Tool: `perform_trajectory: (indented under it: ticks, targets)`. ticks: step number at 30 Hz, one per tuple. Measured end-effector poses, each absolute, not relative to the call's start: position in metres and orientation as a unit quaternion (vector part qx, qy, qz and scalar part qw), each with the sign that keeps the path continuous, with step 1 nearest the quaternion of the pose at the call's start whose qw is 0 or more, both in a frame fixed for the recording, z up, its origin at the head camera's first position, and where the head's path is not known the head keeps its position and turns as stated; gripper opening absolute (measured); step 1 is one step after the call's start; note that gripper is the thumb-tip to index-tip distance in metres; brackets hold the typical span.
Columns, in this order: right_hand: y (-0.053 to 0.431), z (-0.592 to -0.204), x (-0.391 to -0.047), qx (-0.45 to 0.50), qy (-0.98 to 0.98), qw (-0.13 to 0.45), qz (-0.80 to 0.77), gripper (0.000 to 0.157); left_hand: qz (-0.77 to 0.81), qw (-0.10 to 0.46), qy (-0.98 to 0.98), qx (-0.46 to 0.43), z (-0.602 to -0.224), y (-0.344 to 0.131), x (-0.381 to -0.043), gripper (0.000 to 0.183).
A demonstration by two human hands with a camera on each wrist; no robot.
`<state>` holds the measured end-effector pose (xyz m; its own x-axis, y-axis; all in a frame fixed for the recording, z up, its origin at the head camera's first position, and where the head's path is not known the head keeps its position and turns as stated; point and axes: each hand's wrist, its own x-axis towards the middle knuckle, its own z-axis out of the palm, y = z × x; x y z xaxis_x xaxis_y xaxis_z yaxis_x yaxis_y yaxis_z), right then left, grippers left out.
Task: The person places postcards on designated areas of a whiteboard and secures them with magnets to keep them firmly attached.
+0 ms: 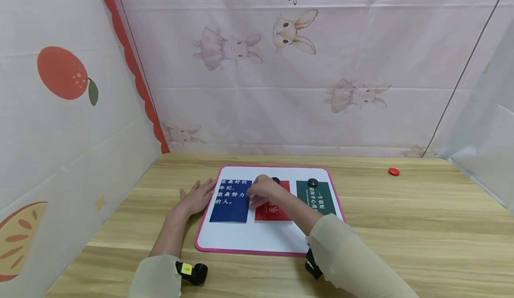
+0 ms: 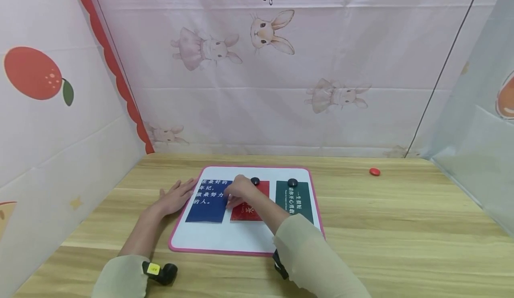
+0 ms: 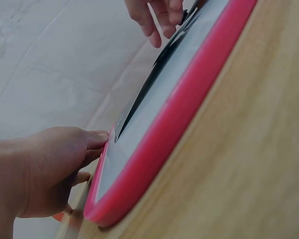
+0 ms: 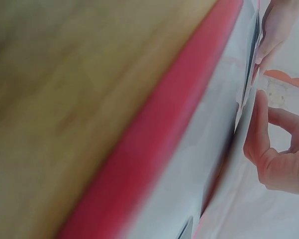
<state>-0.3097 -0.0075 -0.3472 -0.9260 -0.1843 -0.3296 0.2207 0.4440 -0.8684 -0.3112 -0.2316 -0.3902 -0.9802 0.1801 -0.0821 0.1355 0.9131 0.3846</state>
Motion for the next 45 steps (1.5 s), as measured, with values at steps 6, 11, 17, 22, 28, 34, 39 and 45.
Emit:
perform_trajectory:
  ticks: [6,11,17,22,28,34,39,45]
  targets:
    - [0.0,-0.347,-0.313,-0.016,0.833,0.184,-0.521,0.019,0.193,0.06,0.976,0.076,-0.39,-0.232,-0.312,0.049]
    - [0.007,-0.343,-0.315,-0.033,0.845,0.163,-0.509,0.023,0.194,0.061,0.976,0.074,-0.389,-0.231,-0.311,0.049]
    - [0.023,-0.336,-0.316,-0.044,0.847,0.128,-0.515,0.027,0.194,0.06,0.976,0.073,-0.391,-0.231,-0.312,0.049]
    - [0.04,-0.331,-0.321,-0.038,0.839,0.109,-0.532,0.024,0.197,0.06,0.976,0.073,-0.392,-0.232,-0.313,0.049]
    - [0.061,-0.328,-0.327,-0.039,0.85,0.081,-0.519,0.024,0.197,0.06,0.976,0.072,-0.392,-0.231,-0.313,0.049]
    - [0.079,-0.327,-0.333,-0.019,0.857,0.078,-0.509,0.025,0.198,0.06,0.976,0.072,-0.391,-0.231,-0.312,0.049]
    - [0.096,-0.325,-0.336,-0.007,0.87,0.08,-0.486,0.025,0.198,0.06,0.975,0.078,-0.391,-0.231,-0.312,0.049]
    - [0.123,-0.323,-0.337,-0.02,0.891,0.034,-0.453,0.025,0.197,0.057,0.975,0.086,-0.391,-0.232,-0.312,0.049]
